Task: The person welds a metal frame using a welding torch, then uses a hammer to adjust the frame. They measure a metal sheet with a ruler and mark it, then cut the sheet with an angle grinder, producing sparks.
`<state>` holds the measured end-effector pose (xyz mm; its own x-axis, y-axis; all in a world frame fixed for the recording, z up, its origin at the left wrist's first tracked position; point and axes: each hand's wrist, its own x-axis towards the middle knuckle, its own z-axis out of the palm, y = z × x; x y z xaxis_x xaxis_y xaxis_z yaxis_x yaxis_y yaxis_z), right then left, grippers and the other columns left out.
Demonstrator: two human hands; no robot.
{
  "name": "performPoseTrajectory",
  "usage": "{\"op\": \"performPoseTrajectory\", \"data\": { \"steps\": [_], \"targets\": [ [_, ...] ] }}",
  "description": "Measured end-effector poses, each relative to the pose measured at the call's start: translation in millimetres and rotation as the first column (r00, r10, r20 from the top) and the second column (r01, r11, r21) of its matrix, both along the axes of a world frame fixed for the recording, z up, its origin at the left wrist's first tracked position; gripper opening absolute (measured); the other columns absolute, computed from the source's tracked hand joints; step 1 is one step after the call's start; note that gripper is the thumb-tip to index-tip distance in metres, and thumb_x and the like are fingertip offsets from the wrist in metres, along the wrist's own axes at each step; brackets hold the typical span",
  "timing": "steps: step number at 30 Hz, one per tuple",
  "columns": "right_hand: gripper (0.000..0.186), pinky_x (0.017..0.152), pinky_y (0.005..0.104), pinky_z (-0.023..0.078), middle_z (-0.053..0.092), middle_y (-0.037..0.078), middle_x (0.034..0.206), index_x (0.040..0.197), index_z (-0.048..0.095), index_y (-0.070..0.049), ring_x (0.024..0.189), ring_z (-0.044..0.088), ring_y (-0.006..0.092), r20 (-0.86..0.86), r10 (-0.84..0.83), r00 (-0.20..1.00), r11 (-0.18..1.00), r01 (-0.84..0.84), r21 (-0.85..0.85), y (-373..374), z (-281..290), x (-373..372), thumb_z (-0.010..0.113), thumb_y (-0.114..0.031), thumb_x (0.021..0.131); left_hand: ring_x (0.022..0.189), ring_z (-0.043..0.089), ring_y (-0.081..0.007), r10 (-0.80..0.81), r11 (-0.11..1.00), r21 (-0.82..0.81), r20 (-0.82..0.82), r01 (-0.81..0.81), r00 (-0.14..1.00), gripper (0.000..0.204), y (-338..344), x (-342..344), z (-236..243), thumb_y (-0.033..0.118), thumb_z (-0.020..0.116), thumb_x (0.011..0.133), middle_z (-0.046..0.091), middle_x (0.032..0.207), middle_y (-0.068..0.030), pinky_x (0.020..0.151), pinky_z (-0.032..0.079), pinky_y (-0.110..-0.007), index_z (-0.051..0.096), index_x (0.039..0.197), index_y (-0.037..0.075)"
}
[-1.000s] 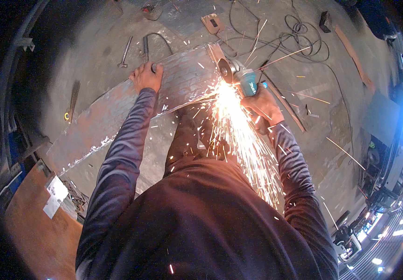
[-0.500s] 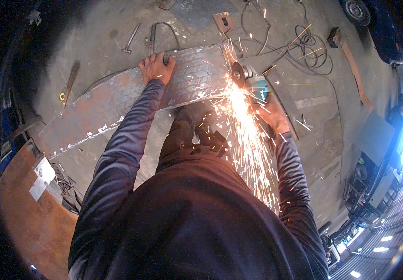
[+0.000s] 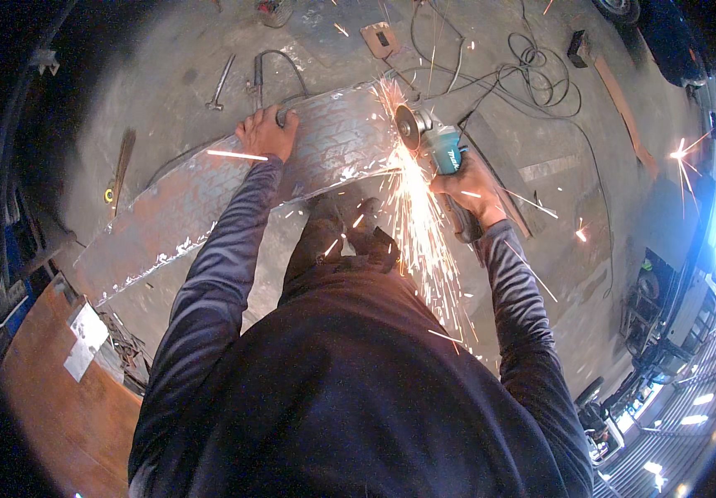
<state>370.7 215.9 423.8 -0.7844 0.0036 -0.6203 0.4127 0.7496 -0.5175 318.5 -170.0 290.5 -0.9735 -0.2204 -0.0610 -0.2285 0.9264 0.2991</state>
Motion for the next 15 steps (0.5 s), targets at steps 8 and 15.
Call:
{"op": "performPoseTrajectory", "data": {
  "steps": [8,15],
  "targets": [
    [0.074,0.089,0.042,0.054,0.072,0.018,0.11,0.13,0.056,0.001,0.102,0.069,0.0323,-0.027,-0.051,0.998,0.996,0.049,-0.079,17,-28,8,0.084,-0.031,0.07,0.124,0.056,-0.0318,-0.015,0.999,-0.052,-0.046,0.013,0.999,0.055,-1,1,-9,0.055,0.054,0.095,0.069,0.126,-0.0142,0.116,0.026,-0.05,0.07,0.126,0.013],
    [0.078,0.093,0.0411,0.053,0.071,0.021,0.115,0.135,0.054,0.005,0.108,0.069,0.0348,0.044,-0.318,0.947,0.76,0.282,-0.585,12,-36,22,0.083,-0.034,0.074,0.124,0.057,-0.0323,-0.017,0.999,-0.049,-0.05,0.014,0.999,0.053,2,0,-1,0.053,0.055,0.095,0.07,0.124,-0.0142,0.116,0.027,-0.051,0.07,0.125,0.013]
  ]
}}
